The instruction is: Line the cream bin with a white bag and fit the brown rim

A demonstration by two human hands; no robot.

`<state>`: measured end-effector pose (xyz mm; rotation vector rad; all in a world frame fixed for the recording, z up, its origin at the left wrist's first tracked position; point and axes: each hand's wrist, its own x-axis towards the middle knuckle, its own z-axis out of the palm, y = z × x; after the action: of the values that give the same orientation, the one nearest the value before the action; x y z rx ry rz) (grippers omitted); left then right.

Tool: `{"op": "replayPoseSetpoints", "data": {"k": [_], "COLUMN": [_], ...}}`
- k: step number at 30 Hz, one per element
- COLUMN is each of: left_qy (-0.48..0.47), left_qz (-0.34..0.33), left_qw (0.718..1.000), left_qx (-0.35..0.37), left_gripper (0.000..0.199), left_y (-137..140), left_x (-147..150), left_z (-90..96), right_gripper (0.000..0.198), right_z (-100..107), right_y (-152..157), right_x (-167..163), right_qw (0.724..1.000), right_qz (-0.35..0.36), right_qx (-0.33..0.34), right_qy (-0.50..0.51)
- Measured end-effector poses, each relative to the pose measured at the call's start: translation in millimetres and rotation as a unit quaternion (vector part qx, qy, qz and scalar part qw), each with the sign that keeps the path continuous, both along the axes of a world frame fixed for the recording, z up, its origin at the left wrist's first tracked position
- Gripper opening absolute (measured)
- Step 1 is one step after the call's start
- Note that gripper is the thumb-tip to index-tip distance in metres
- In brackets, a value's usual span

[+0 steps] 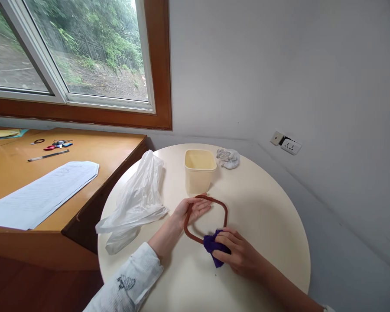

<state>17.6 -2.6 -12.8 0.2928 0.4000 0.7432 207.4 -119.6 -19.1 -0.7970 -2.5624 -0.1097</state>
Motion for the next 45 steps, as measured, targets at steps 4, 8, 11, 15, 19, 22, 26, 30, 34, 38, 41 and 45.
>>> {"op": "replayPoseSetpoints", "data": {"k": [4, 8, 11, 15, 19, 22, 26, 30, 34, 38, 41, 45], "left_qy": [-0.006, -0.003, 0.039, 0.131, 0.163, 0.19, 0.222, 0.242, 0.244, 0.246, 0.252, 0.256], "left_qz": [-0.057, -0.099, -0.111, -0.096, -0.047, -0.022, -0.008, -0.006, -0.01, -0.003, 0.001, -0.003], "left_qw": [0.998, 0.992, 0.988, 0.981, 0.978, 0.974, 0.968, 0.962, 0.961, 0.961, 0.96, 0.96], "left_qx": [0.034, 0.08, 0.1, 0.108, 0.118, 0.119, 0.12, 0.127, 0.133, 0.129, 0.121, 0.113], "left_gripper": [0.033, 0.037, 0.025, 0.014, 0.016, 0.02, 0.022, 0.023, 0.025, 0.023, 0.022, 0.021], "left_y": [-3.2, -9.9, -15.5, -18.5, -16.3, -14.7, -14.3, -15.0, -14.8, -13.5, -12.2, -9.6], "left_x": [1.5, 6.6, 11.4, 16.1, 18.7, 20.1, 21.4, 22.2, 21.5, 19.1, 17.1, 14.1], "left_z": [0.4, -3.0, -5.8, -10.7, -17.2, -20.2, -19.0, -15.3, -15.0, -16.3, -14.9, -9.6], "right_gripper": [0.035, 0.034, 0.034, 0.037, 0.037, 0.037, 0.038, 0.038, 0.038, 0.034, 0.028, 0.024], "right_z": [-8.1, -12.6, -14.0, -18.5, -21.6, -21.4, -21.1, -20.8, -18.7, -16.9, -16.3, -16.8], "right_y": [1.6, 7.9, 13.3, 18.3, 20.4, 20.2, 19.0, 17.3, 14.3, 10.6, 8.0, 5.4], "right_x": [-4.5, -4.0, -4.2, -7.2, -12.4, -17.0, -19.9, -17.3, -13.6, -10.0, -4.9, 6.0], "right_qw": [0.999, 0.992, 0.984, 0.979, 0.981, 0.984, 0.987, 0.988, 0.989, 0.986, 0.981, 0.976], "right_qz": [-0.016, -0.08, -0.124, -0.144, -0.138, -0.119, -0.106, -0.106, -0.097, -0.076, -0.084, -0.101], "right_qx": [0.016, 0.019, 0.017, 0.018, -0.01, -0.032, -0.043, -0.029, -0.038, -0.082, -0.11, -0.124], "right_qy": [0.041, 0.098, 0.13, 0.14, 0.138, 0.13, 0.114, 0.106, 0.107, 0.123, 0.139, 0.147]}}
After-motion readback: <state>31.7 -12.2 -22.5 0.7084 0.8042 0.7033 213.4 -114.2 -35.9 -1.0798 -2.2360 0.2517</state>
